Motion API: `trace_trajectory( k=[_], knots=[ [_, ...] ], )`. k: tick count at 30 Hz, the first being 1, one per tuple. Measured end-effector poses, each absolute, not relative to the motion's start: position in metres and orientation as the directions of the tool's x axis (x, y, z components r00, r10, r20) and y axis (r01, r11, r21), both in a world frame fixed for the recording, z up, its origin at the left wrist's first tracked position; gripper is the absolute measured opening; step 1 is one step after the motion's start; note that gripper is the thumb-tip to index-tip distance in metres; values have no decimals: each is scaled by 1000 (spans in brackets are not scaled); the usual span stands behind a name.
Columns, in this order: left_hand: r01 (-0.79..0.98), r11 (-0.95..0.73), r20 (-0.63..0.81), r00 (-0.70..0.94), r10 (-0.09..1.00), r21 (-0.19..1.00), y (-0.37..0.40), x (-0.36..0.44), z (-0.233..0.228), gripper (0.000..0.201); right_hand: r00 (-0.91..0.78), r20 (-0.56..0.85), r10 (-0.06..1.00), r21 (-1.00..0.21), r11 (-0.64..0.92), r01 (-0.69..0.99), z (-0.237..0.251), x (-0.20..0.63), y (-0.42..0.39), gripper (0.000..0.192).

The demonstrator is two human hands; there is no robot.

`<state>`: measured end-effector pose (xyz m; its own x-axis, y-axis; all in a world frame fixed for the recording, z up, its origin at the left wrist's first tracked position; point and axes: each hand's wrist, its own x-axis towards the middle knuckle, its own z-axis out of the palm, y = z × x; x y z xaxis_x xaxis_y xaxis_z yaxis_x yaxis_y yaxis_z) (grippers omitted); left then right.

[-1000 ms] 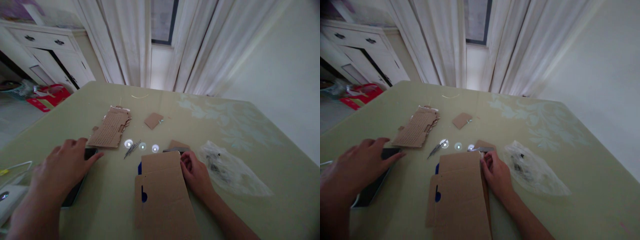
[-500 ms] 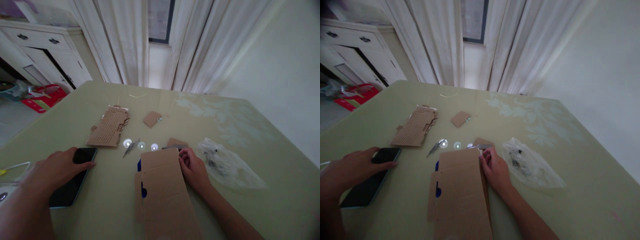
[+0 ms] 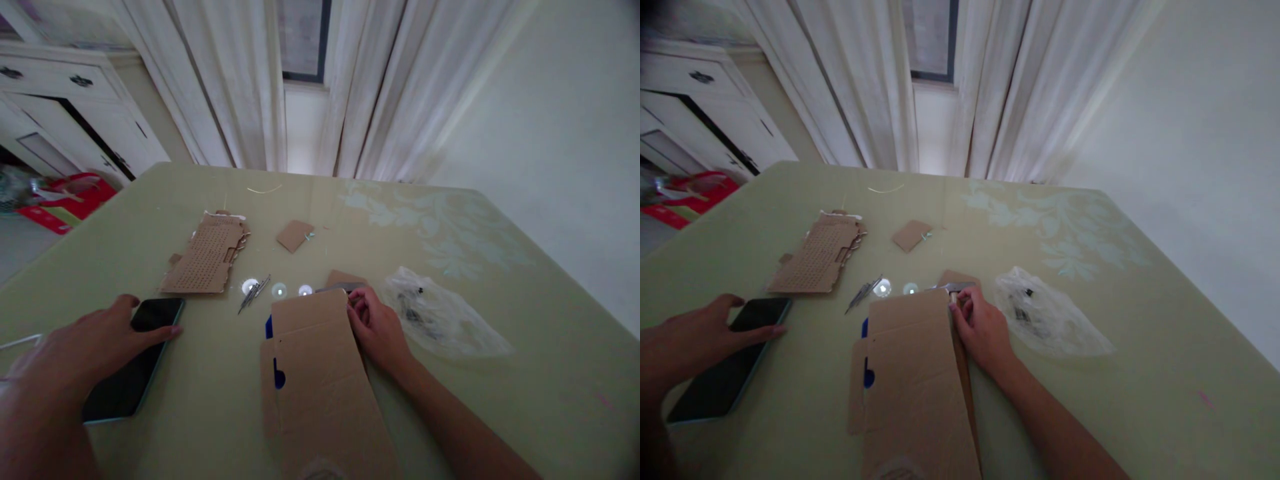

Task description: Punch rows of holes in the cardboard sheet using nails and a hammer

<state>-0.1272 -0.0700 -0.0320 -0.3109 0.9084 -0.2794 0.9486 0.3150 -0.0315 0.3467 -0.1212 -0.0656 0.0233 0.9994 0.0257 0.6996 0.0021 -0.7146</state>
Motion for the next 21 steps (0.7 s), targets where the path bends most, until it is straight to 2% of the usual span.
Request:
trace_trajectory(
  k=[3,8,11,14,16,19,21],
  knots=[
    [937,327,-397,-347,850,-118,-69,-117,-24,83,19,28,999,-717,7,697,-66,347,-121,30],
    [942,310,-456,-334,825,-130,-69,-114,-18,85,17,41,999,-712,17,702,-67,347,-121,28],
    [945,297,-399,-327,857,-136,-71,-114,-16,90,16,49,999,-706,23,707,-68,347,-120,28],
    [957,256,-228,-281,932,-136,-74,-93,-5,92,19,54,998,-704,24,710,-69,347,-119,28],
    [982,183,-158,-187,970,-39,-75,-66,3,78,21,52,998,-703,22,710,-69,347,-119,28],
    [974,22,-126,7,992,225,-75,-20,4,50,16,47,999,-705,22,709,-69,347,-119,27],
    [965,-22,-109,53,993,263,-74,2,-4,43,13,43,999,-708,21,706,-69,348,-120,28]
  ],
)
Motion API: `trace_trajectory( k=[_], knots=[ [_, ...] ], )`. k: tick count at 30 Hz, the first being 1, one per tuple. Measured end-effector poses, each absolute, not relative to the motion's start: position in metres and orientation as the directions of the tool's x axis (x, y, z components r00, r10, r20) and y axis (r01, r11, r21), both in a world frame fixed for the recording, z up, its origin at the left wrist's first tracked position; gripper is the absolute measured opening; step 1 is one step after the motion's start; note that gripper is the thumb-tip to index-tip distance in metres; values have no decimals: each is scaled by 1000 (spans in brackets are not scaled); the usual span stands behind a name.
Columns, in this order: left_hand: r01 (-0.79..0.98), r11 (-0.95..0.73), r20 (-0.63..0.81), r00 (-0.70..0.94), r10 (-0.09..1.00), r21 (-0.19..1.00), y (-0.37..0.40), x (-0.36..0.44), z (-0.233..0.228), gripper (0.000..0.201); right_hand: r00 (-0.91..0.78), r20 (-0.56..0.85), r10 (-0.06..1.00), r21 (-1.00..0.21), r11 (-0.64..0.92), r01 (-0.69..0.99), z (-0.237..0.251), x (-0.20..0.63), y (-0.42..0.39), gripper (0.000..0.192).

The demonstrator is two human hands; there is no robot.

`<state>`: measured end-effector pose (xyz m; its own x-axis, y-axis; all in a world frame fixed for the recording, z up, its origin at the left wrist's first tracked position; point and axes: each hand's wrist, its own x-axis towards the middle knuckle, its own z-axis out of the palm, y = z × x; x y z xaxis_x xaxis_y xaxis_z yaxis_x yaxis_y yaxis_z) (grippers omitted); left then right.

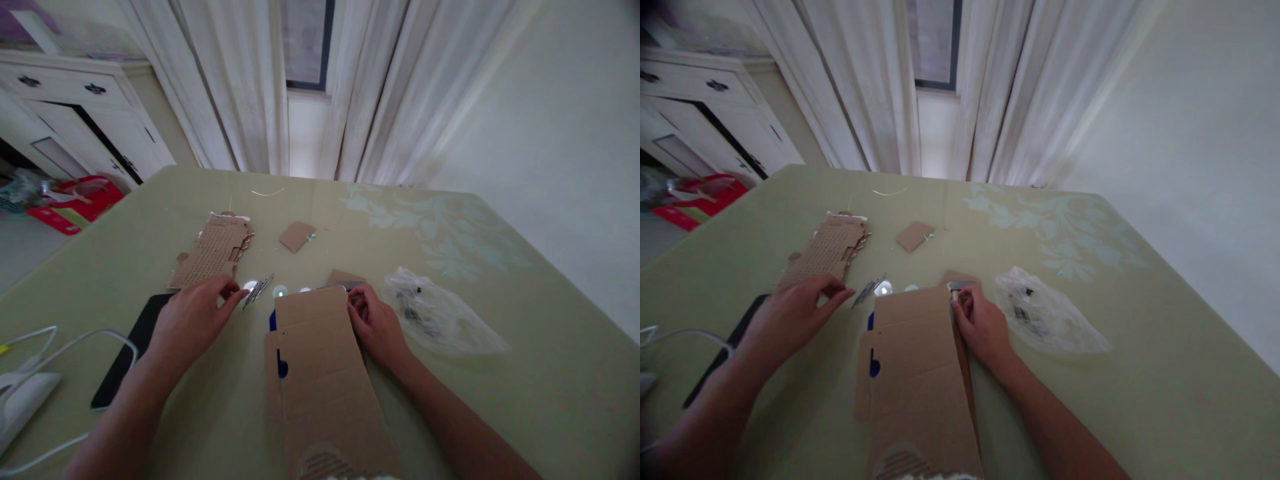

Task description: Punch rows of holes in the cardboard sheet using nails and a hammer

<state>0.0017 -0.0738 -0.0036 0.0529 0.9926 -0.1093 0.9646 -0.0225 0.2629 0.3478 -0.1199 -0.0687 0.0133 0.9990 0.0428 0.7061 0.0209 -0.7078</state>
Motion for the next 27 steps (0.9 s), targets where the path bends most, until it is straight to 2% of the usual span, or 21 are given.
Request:
trace_trajectory(
  k=[6,12,20,24,27],
  knots=[
    [966,-26,-138,63,988,256,-72,18,-29,36,2,34,999,-708,23,706,-69,348,-121,31],
    [961,-39,-153,83,985,273,-70,19,-33,27,4,57,998,-704,38,710,-70,348,-119,31],
    [950,-36,-113,74,991,310,-68,18,-38,29,14,14,1000,-546,-4,838,-65,339,-127,39],
    [943,-43,-77,73,994,331,-68,15,-44,28,8,11,1000,-591,0,807,-64,339,-127,37],
    [926,-61,37,51,998,373,-68,14,-44,27,5,31,1000,-672,17,740,-63,344,-125,37]
  ],
)
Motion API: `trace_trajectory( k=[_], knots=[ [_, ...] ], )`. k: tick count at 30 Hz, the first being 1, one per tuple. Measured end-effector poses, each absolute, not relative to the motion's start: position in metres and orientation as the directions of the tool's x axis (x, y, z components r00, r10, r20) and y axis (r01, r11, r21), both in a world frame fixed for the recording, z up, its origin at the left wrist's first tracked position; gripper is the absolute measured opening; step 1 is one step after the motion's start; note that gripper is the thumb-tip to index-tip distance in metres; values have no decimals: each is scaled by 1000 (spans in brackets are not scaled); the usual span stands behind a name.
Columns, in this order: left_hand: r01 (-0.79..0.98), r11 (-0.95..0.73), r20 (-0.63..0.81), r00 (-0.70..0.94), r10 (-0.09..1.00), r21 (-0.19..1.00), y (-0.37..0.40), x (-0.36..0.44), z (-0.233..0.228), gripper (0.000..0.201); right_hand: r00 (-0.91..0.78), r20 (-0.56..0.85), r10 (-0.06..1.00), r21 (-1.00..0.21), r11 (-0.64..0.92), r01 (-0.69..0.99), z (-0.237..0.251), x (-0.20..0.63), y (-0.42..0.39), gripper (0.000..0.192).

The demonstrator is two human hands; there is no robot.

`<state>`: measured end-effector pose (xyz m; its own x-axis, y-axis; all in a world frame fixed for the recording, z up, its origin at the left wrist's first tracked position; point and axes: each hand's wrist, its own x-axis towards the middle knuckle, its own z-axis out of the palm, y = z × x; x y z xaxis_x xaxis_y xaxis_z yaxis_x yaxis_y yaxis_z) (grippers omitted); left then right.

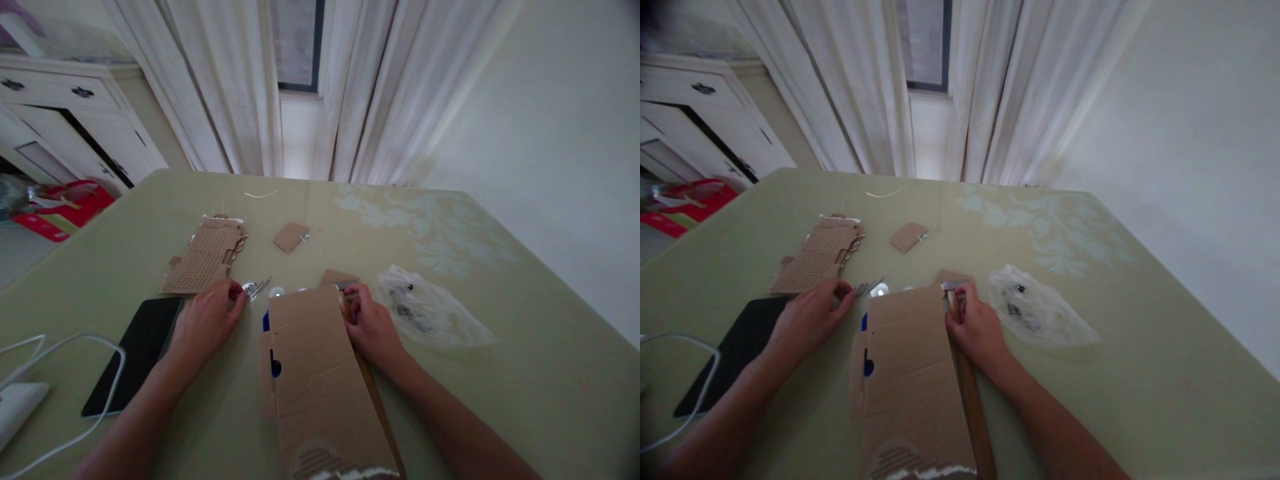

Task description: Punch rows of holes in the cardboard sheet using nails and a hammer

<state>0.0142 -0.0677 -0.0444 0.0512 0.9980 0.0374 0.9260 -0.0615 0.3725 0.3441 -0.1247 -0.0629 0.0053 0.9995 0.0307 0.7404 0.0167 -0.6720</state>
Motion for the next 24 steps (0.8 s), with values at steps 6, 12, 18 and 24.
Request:
trace_trajectory(
  k=[6,12,18,24],
  knots=[
    [589,-205,263,-14,965,782,-83,37,-29,32,94,5,996,-877,-41,480,-60,354,-118,43],
    [144,-218,211,67,975,965,-108,67,-31,23,159,-27,987,-995,-42,91,-41,362,-114,52],
    [262,-270,244,129,961,927,-114,73,-38,24,52,42,998,-997,45,-63,1,365,-117,39],
    [413,-396,372,140,917,820,-114,69,-37,17,-378,-84,922,-995,-60,75,52,352,-121,33]
  ],
)
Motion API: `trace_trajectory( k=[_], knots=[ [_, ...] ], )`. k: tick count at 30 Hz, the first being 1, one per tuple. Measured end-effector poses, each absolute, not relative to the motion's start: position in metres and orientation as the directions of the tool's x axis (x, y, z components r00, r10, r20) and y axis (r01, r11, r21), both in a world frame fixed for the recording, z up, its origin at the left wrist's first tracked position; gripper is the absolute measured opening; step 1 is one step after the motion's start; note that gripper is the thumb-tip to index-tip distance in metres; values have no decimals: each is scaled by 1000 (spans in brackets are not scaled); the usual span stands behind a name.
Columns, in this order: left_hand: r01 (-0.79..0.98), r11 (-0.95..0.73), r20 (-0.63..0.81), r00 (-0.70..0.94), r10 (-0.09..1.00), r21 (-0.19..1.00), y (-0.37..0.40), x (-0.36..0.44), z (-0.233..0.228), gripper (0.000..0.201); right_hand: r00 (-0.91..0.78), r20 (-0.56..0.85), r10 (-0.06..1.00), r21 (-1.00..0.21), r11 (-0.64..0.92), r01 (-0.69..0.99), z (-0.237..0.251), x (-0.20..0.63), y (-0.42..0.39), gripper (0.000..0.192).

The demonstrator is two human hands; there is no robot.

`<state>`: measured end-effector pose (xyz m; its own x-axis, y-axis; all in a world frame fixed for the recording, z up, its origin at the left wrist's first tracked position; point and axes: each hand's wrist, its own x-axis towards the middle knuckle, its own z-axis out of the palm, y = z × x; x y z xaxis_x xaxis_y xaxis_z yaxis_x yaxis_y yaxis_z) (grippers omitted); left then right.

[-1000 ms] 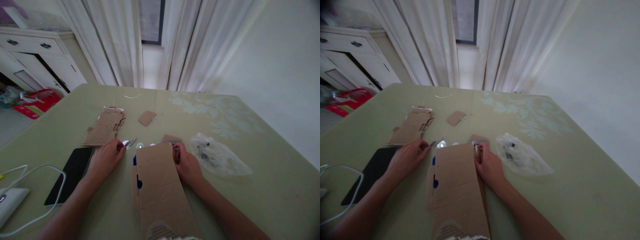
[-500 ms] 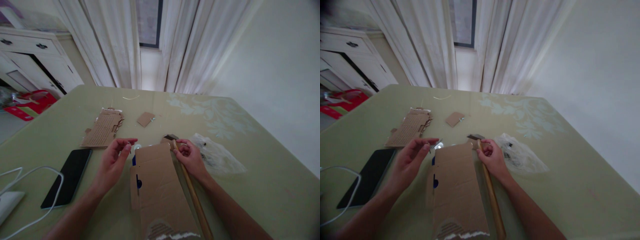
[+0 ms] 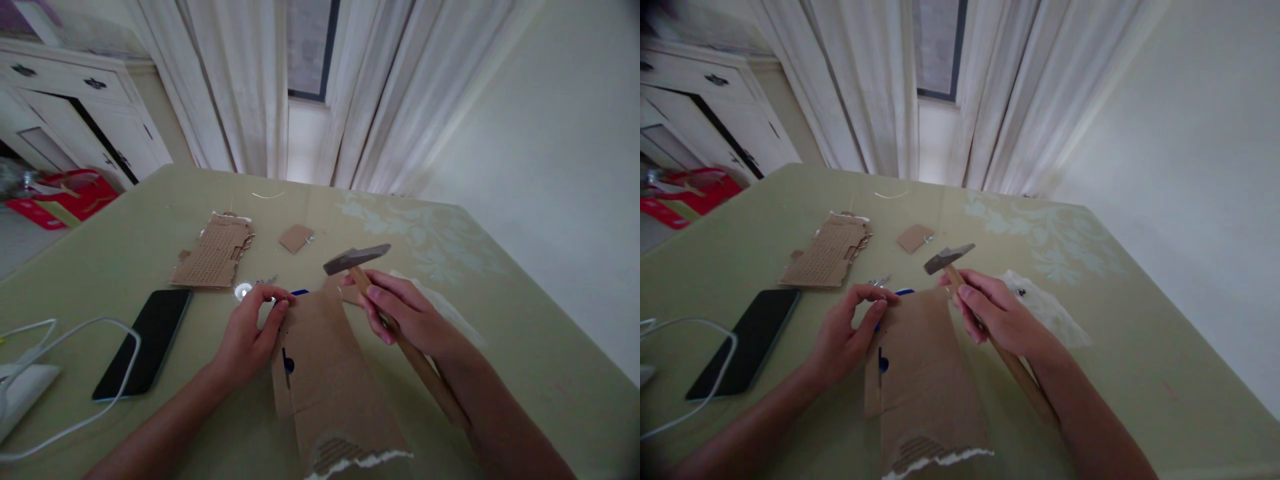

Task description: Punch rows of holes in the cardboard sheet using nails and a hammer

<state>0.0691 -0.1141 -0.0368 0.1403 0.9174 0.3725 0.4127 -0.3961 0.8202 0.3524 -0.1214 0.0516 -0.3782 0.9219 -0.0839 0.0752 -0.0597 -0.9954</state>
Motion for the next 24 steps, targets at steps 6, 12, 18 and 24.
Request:
trace_trajectory(
  k=[6,12,18,24],
  knots=[
    [452,-403,399,110,910,796,-113,69,-36,16,-515,-236,824,-950,-84,300,67,336,-127,40],
    [429,-337,325,103,940,838,-114,71,-36,19,-283,-188,941,-863,-20,505,51,344,-112,34],
    [362,-296,290,74,954,884,-115,73,-42,18,-104,-60,993,-697,33,716,29,353,-89,44],
    [333,-275,282,29,959,902,-117,75,-47,19,-218,-211,953,-784,-32,620,11,348,-79,46]
  ],
)
